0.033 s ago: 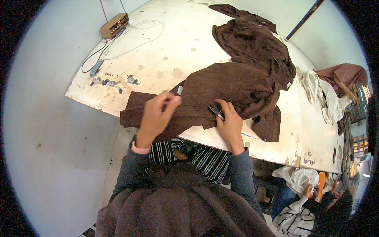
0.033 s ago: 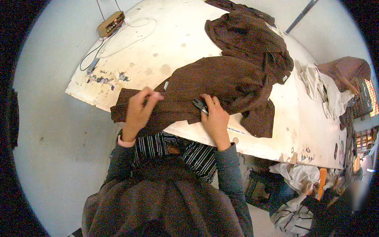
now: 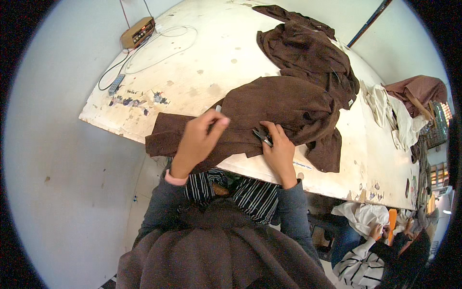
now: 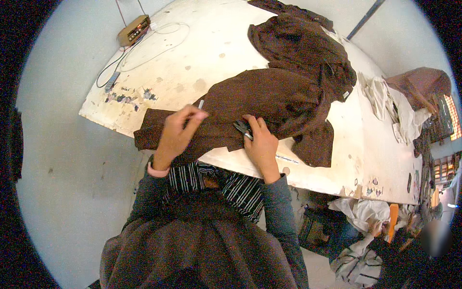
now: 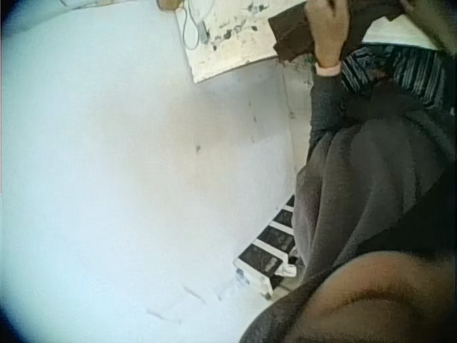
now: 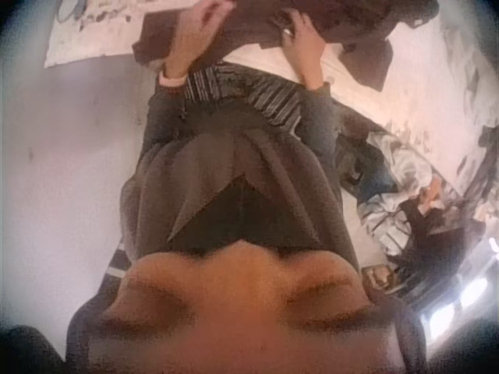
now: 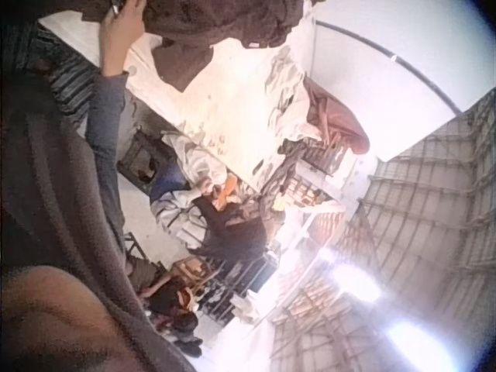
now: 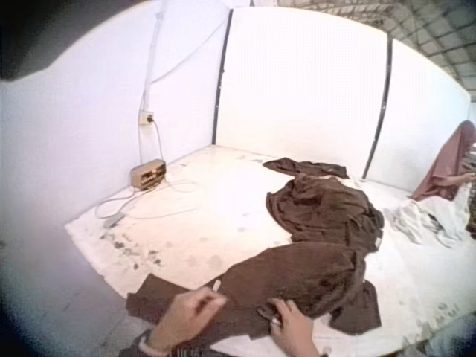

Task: The person uses a small blade to cut a brown sweatshirt on a white work table. They repeatedly lift, fold, and trim the garment, removing excess fabric and threads while handling the piece one at a time.

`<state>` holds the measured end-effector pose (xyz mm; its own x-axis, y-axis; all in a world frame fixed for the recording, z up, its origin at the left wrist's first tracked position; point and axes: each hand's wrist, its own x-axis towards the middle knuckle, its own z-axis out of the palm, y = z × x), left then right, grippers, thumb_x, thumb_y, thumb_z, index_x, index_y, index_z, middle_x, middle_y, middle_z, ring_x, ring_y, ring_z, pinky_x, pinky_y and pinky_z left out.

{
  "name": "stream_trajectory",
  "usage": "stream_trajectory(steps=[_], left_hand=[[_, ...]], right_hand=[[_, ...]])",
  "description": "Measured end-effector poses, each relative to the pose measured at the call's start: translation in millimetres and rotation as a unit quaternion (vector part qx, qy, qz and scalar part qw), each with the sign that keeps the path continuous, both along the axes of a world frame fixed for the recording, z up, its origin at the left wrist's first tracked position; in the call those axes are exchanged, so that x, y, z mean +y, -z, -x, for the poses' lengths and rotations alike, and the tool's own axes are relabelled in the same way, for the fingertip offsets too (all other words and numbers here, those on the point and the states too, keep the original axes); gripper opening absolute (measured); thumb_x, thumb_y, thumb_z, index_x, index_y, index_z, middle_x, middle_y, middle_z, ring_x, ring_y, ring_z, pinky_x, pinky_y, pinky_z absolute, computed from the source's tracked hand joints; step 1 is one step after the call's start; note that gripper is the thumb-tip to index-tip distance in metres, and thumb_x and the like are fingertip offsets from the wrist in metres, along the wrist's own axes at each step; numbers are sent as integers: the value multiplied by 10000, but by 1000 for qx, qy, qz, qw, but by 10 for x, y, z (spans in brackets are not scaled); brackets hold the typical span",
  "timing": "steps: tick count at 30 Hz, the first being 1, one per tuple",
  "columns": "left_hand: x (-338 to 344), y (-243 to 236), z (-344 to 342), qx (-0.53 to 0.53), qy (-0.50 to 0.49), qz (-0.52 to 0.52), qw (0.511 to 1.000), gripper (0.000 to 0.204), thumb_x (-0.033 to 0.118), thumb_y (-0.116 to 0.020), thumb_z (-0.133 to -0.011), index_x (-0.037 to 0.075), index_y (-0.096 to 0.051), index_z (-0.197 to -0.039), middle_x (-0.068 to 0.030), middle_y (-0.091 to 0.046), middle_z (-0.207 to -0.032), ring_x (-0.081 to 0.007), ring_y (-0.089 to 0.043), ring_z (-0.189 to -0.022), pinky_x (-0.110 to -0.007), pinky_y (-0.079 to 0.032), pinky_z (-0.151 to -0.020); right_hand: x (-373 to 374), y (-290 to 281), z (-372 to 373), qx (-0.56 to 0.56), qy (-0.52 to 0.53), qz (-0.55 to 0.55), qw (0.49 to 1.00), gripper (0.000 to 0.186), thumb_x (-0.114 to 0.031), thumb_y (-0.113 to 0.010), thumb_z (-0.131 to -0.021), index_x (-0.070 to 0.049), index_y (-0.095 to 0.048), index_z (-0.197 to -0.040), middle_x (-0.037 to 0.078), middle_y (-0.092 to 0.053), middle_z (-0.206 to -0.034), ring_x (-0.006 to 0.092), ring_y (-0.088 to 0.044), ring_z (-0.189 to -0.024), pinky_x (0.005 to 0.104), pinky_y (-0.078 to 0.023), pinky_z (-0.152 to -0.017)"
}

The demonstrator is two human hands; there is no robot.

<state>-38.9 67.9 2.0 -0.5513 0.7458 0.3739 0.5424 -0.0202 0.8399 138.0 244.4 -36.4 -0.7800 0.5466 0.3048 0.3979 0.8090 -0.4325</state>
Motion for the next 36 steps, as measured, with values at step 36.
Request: stream_trajectory(steps=[36], left_hand=[[248,423,-44,279,18,202,939,711,563,-500,-1009,112,-421,-1553,-177,-329,-1641,-344,-309,-1514,-532,-140,-1254]], right_hand=[[-1187,-1449,-624,475,-595,348,547,417,-454,-633,-999,-66,-782,-1028,-13,-629,-597,76,-432,-396,301,-211,-472]])
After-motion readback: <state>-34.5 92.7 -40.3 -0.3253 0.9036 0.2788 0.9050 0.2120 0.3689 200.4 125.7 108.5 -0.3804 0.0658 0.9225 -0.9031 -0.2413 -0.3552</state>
